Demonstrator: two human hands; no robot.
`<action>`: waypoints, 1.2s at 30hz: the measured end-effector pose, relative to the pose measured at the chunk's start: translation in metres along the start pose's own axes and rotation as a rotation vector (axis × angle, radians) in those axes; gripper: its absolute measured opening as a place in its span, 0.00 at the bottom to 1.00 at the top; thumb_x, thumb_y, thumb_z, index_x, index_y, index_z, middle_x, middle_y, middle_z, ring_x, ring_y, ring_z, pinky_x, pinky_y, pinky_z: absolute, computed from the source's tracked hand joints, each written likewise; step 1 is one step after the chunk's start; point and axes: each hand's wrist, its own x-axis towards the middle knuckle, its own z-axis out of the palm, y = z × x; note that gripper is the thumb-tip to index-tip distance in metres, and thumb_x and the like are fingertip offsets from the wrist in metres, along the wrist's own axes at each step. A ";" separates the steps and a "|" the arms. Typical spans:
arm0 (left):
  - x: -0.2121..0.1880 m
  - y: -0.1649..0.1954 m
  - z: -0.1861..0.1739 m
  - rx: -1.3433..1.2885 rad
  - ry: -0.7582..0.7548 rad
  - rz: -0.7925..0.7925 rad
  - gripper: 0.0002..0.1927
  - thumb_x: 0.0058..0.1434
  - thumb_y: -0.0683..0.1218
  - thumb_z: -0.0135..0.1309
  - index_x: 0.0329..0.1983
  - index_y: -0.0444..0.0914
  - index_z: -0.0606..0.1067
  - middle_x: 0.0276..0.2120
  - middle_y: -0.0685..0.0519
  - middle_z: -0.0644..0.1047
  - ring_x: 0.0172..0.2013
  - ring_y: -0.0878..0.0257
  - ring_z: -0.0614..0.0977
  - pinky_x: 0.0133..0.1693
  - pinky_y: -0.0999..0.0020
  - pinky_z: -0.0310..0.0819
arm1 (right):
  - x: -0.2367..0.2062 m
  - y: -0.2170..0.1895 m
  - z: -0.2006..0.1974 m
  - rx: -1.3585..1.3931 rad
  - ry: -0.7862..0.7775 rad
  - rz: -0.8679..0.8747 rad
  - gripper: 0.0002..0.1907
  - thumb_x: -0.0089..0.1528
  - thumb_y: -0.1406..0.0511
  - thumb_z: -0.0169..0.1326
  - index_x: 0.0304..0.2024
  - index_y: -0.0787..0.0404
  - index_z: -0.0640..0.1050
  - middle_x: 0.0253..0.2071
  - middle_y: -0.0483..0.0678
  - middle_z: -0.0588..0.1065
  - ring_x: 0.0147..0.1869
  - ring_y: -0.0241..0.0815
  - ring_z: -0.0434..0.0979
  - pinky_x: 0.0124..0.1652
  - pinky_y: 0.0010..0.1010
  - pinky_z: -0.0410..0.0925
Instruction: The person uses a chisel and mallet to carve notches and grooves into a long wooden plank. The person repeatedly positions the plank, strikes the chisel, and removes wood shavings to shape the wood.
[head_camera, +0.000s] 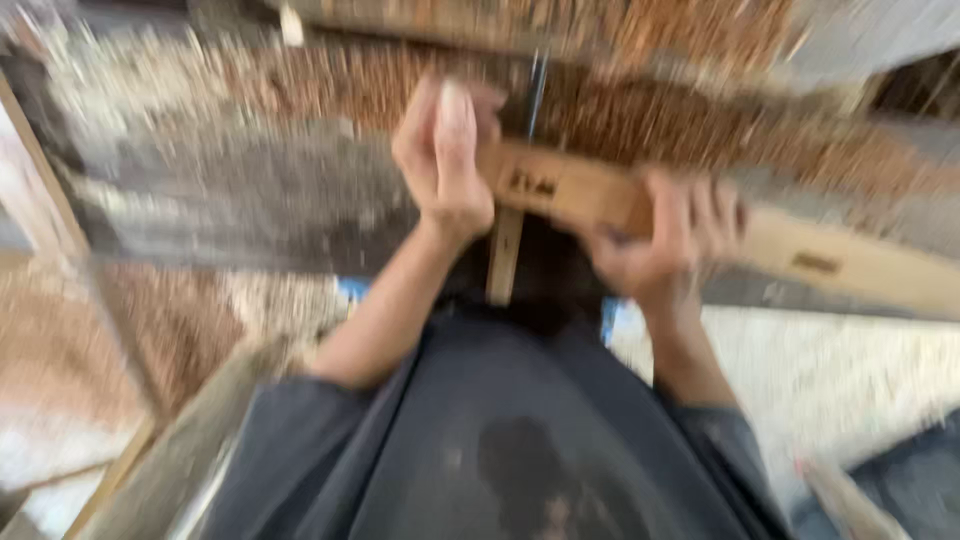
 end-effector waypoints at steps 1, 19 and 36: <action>-0.004 0.001 -0.003 -0.003 0.005 -0.023 0.19 0.76 0.50 0.40 0.39 0.33 0.75 0.30 0.51 0.77 0.28 0.67 0.75 0.31 0.71 0.68 | -0.005 -0.001 -0.001 0.021 -0.012 -0.012 0.38 0.65 0.34 0.55 0.46 0.62 0.80 0.39 0.53 0.76 0.44 0.53 0.75 0.49 0.46 0.65; 0.012 -0.004 -0.017 0.024 -0.016 0.081 0.21 0.78 0.51 0.35 0.39 0.33 0.73 0.28 0.48 0.76 0.24 0.65 0.71 0.28 0.68 0.65 | 0.008 -0.022 -0.005 0.008 0.005 -0.004 0.38 0.63 0.34 0.63 0.48 0.61 0.79 0.43 0.51 0.75 0.47 0.53 0.74 0.53 0.46 0.65; -0.003 0.017 -0.024 0.050 -0.018 -0.093 0.22 0.75 0.48 0.33 0.37 0.30 0.73 0.29 0.52 0.72 0.23 0.71 0.67 0.29 0.75 0.59 | 0.015 -0.015 -0.003 0.029 -0.101 -0.017 0.37 0.62 0.35 0.61 0.43 0.63 0.82 0.38 0.50 0.78 0.42 0.51 0.76 0.48 0.43 0.65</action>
